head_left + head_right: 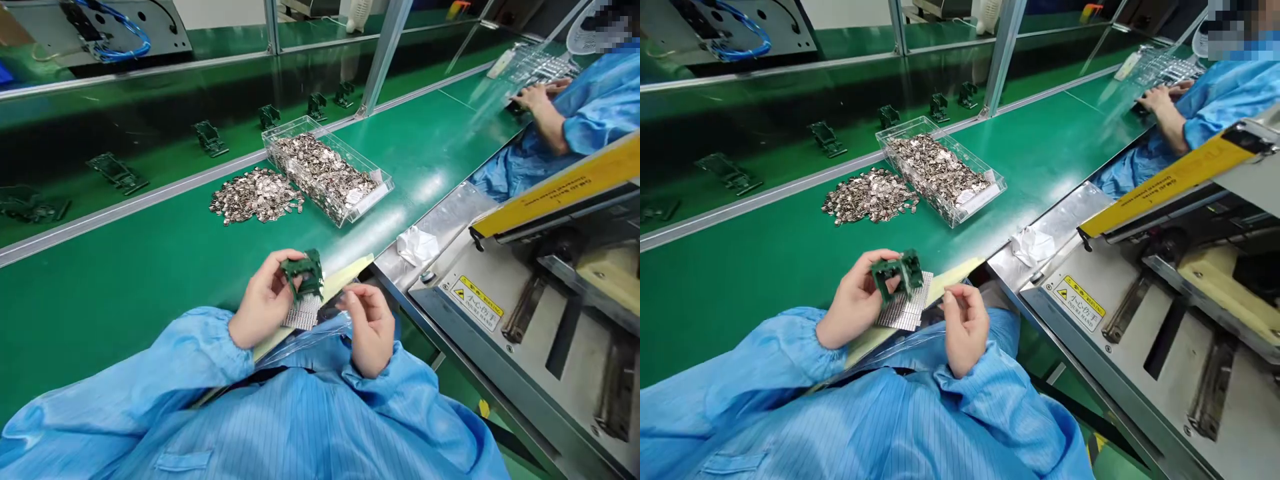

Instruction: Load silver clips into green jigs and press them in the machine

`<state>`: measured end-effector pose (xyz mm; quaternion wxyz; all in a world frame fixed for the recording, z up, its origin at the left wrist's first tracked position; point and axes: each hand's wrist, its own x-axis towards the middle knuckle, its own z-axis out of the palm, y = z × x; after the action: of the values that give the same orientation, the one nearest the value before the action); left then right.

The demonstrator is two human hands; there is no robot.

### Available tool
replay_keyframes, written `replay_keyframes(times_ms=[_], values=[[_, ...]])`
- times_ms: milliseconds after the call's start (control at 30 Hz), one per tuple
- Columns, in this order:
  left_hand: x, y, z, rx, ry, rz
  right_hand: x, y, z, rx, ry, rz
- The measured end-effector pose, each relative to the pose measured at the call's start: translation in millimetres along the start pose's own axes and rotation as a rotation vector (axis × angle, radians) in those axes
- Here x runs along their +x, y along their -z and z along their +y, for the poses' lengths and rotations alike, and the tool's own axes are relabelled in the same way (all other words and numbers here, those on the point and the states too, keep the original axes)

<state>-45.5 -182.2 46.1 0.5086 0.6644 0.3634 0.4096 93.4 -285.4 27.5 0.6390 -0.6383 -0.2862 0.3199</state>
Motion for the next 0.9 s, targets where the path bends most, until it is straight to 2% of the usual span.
replay_keyframes(times_ms=[33,100,167,233,367,600,767,900], values=[[7,0.8,-7,0.013,-0.023,0.029,-4,8,8,-0.037,-0.019,-0.021],[19,0.0,-21,0.029,-0.058,0.072,-10,16,24,-0.084,-0.104,-0.218],[27,-4.2,-33,0.037,-0.078,0.082,-14,15,39,-0.052,-0.171,-0.473],[30,-10.8,-40,0.047,-0.099,0.075,-14,8,48,0.012,-0.175,-0.608],[32,-23.3,-40,0.082,-0.12,0.122,-5,-1,54,0.034,-0.112,-0.63],[38,-31.2,-42,0.095,-0.09,0.142,15,10,65,-0.046,-0.06,-0.707],[37,-31.3,-43,0.055,-0.07,0.127,25,15,86,-0.246,-0.037,-0.755],[37,-30.6,-39,0.053,-0.059,0.144,24,26,88,-0.483,-0.016,-0.657]])
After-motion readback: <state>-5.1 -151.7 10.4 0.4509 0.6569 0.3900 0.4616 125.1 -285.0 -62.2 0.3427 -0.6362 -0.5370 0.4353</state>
